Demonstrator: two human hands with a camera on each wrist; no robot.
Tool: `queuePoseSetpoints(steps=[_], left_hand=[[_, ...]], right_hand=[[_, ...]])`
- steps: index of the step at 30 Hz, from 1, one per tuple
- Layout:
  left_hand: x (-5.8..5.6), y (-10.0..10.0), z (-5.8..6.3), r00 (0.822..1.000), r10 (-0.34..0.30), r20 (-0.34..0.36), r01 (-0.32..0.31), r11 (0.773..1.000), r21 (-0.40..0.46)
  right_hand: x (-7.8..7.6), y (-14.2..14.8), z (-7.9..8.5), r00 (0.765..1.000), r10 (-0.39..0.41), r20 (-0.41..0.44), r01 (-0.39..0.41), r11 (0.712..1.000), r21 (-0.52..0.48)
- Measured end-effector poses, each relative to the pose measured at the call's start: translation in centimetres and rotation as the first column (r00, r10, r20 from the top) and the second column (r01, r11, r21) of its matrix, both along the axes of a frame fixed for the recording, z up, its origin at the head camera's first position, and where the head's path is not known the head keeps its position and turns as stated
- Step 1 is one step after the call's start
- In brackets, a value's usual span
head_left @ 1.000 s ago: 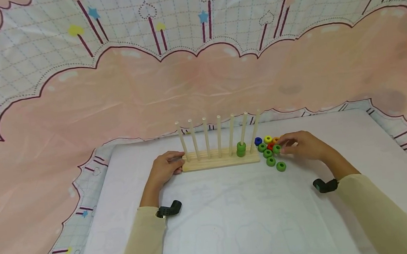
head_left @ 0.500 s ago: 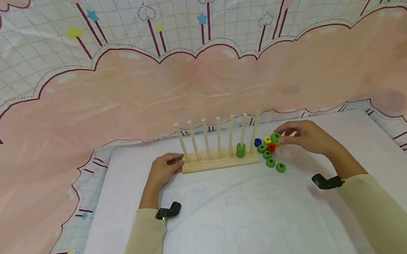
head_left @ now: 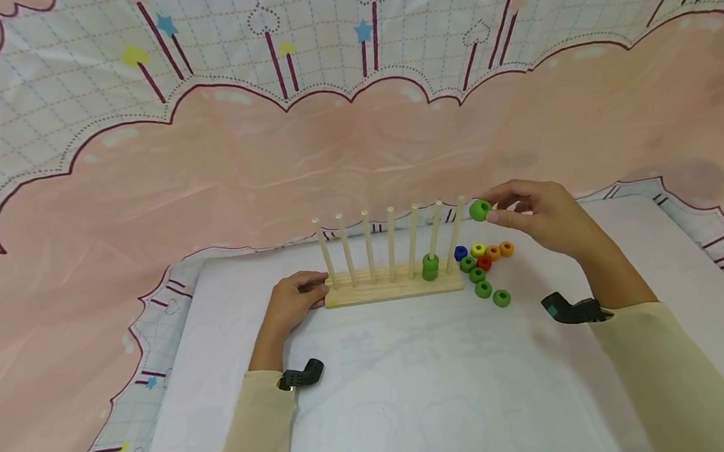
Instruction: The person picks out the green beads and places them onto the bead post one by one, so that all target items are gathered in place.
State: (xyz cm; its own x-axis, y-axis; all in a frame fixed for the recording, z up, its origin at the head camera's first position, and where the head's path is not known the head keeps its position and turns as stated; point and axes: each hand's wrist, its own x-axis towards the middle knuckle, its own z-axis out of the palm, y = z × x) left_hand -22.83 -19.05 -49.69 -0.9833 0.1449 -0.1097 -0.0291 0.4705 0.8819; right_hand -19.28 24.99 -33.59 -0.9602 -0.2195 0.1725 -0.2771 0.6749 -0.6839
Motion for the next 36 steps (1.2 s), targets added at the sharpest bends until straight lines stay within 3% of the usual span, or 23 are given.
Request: queuePoseSetpoints(steps=[10, 22, 36], left_hand=[[0.3, -0.3, 0.3, 1.000, 0.013, 0.022, -0.013, 1.000, -0.001], [0.5, -0.8, 0.1, 1.000, 0.022, 0.011, -0.021, 0.999, -0.033], [-0.2, 0.0, -0.1, 1.000, 0.012, 0.028, -0.013, 0.999, 0.029]], right_hand=[[-0.7, -2.3, 1.9, 0.988, 0.040, -0.148, -0.053, 0.995, -0.083], [-2.3, -4.2, 2.1, 0.988, 0.055, -0.145, -0.074, 0.989, -0.127], [-3.4, -4.6, 1.9, 0.993, 0.059, -0.105, -0.071, 0.991, -0.114]])
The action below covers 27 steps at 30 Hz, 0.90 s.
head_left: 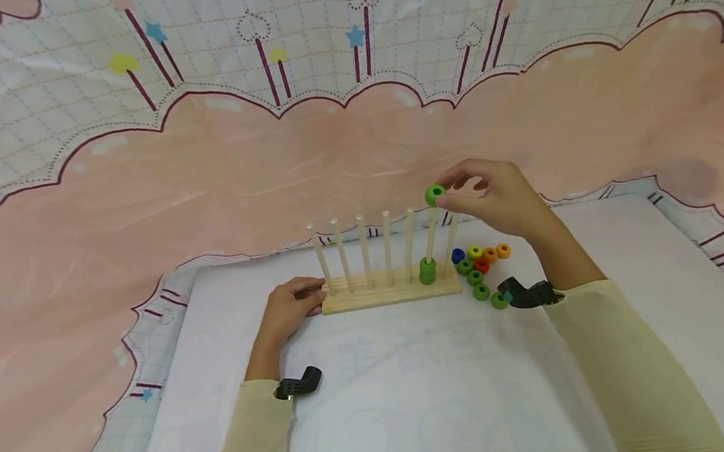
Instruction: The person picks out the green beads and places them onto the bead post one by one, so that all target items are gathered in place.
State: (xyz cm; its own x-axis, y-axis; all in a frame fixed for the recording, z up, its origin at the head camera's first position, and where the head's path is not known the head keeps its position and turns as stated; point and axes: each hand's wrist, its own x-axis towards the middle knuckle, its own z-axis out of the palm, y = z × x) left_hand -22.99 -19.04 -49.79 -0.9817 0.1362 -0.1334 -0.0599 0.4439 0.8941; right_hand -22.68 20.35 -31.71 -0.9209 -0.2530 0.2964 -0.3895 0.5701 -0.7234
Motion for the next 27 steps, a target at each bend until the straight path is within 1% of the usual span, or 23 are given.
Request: queuePoseSetpoints(steps=[5, 10, 16, 25, 27], left_hand=[[-0.04, 0.19, 0.09, 1.000, 0.004, 0.000, -0.004, 1.000, -0.021], [-0.14, 0.24, -0.08, 1.000, 0.007, 0.008, -0.007, 1.000, -0.023], [-0.18, 0.25, -0.24, 1.000, 0.008, 0.003, -0.008, 1.000, -0.021], [-0.01, 0.12, -0.14, 1.000, 0.004, -0.013, -0.004, 0.998, -0.055], [0.01, 0.14, -0.11, 1.000, 0.001, -0.012, -0.002, 1.000, -0.028]], right_hand=[[-0.22, -0.16, -0.14, 1.000, -0.001, 0.024, 0.001, 1.000, 0.012], [-0.26, -0.20, -0.15, 0.999, -0.011, 0.043, 0.010, 1.000, 0.028], [-0.15, -0.27, -0.21, 0.996, -0.018, 0.084, 0.015, 0.999, 0.030], [-0.26, -0.34, -0.51, 0.996, -0.010, 0.094, 0.007, 0.999, 0.039], [-0.23, -0.31, -0.57, 0.995, -0.010, 0.097, 0.006, 0.999, 0.036]])
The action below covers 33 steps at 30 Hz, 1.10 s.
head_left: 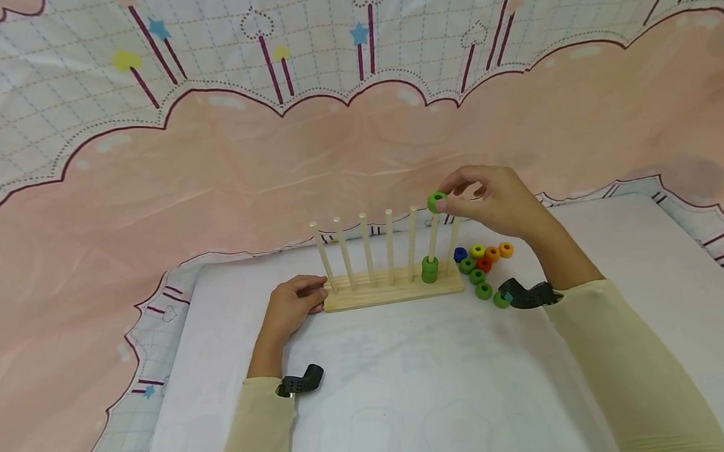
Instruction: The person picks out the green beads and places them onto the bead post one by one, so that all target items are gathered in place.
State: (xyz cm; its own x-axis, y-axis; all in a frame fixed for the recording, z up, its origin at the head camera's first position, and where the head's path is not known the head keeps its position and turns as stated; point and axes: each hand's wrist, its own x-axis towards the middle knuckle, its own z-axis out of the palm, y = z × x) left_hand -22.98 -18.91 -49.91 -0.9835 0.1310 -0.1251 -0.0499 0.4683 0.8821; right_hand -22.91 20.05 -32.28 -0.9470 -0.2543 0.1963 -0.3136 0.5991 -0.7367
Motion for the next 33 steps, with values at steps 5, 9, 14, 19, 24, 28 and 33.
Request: queuePoseSetpoints(steps=[5, 9, 14, 19, 24, 28, 33], left_hand=[[0.0, 0.1, 0.1, 1.000, -0.003, 0.008, 0.003, 0.998, 0.070], [0.1, 0.1, 0.3, 1.000, -0.003, 0.006, 0.003, 0.998, 0.066], [0.2, 0.1, 0.4, 1.000, 0.002, 0.015, -0.003, 0.998, 0.061], [0.2, 0.2, 0.5, 1.000, 0.005, 0.022, -0.006, 0.999, 0.045], [0.2, 0.2, 0.5, 1.000, 0.002, 0.016, -0.002, 0.999, 0.041], [0.2, 0.1, 0.4, 1.000, -0.005, 0.007, 0.005, 0.999, 0.036], [0.0, 0.1, 0.3, 1.000, -0.013, 0.004, 0.013, 0.999, 0.042]], right_hand=[[-0.1, 0.0, -0.1, 1.000, 0.009, 0.002, -0.009, 1.000, -0.005], [-0.2, -0.1, -0.2, 1.000, 0.015, 0.002, -0.015, 1.000, -0.004], [-0.2, -0.1, -0.3, 1.000, 0.018, 0.006, -0.018, 1.000, -0.001], [-0.1, -0.1, -0.2, 1.000, 0.016, 0.019, -0.017, 1.000, 0.004], [0.0, 0.0, -0.1, 1.000, 0.022, 0.017, -0.022, 1.000, 0.000], [0.2, 0.4, -0.1, 1.000, 0.013, 0.010, -0.013, 1.000, 0.008], [0.4, 1.5, -0.3, 1.000, -0.005, 0.017, 0.005, 0.999, 0.038]])
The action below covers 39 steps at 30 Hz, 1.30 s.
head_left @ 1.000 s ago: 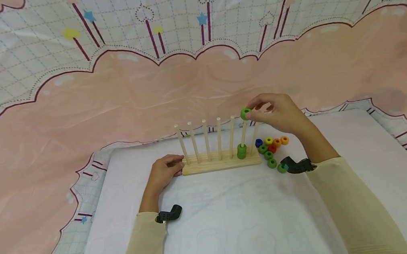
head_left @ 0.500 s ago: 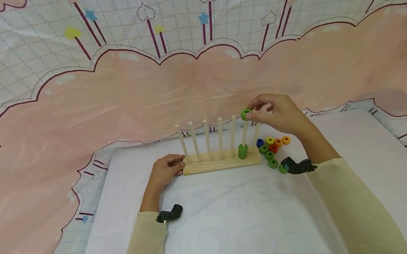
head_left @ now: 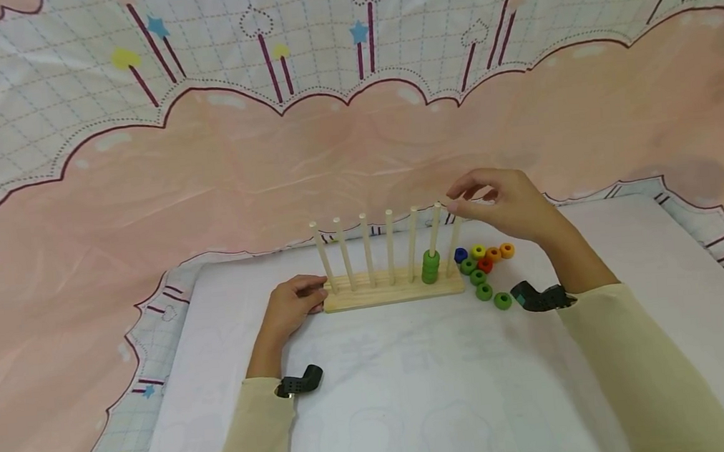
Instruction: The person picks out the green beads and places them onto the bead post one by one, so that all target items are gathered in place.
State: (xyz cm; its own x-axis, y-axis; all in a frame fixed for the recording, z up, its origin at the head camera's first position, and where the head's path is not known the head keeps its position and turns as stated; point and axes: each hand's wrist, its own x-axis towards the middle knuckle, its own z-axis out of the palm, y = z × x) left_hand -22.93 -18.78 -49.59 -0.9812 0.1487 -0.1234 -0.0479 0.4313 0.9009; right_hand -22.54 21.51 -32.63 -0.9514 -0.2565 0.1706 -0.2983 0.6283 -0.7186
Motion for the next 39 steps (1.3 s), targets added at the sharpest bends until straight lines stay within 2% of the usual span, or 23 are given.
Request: queuePoseSetpoints(steps=[5, 16, 24, 33, 39], left_hand=[[0.0, -0.1, 0.0, 1.000, -0.004, -0.006, 0.004, 1.000, -0.007], [0.0, 0.0, 0.0, 1.000, -0.003, -0.011, 0.002, 1.000, -0.020], [0.1, 0.0, 0.1, 1.000, 0.006, -0.004, -0.006, 1.000, -0.019], [0.2, -0.1, 0.1, 1.000, 0.014, -0.001, -0.014, 1.000, -0.016], [0.1, -0.2, 0.0, 1.000, 0.011, -0.001, -0.011, 1.000, -0.018]], right_hand=[[0.6, 1.1, -0.6, 0.999, -0.007, 0.042, 0.004, 0.999, 0.051], [0.9, 3.9, -3.8, 0.988, -0.002, 0.157, -0.018, 0.992, 0.125], [1.4, 5.4, -5.7, 0.986, 0.022, 0.162, -0.054, 0.980, 0.194], [1.7, 7.3, -9.2, 0.978, 0.074, 0.197, -0.113, 0.975, 0.192], [2.1, 7.9, -10.7, 0.958, 0.088, 0.272, -0.135, 0.978, 0.161]])
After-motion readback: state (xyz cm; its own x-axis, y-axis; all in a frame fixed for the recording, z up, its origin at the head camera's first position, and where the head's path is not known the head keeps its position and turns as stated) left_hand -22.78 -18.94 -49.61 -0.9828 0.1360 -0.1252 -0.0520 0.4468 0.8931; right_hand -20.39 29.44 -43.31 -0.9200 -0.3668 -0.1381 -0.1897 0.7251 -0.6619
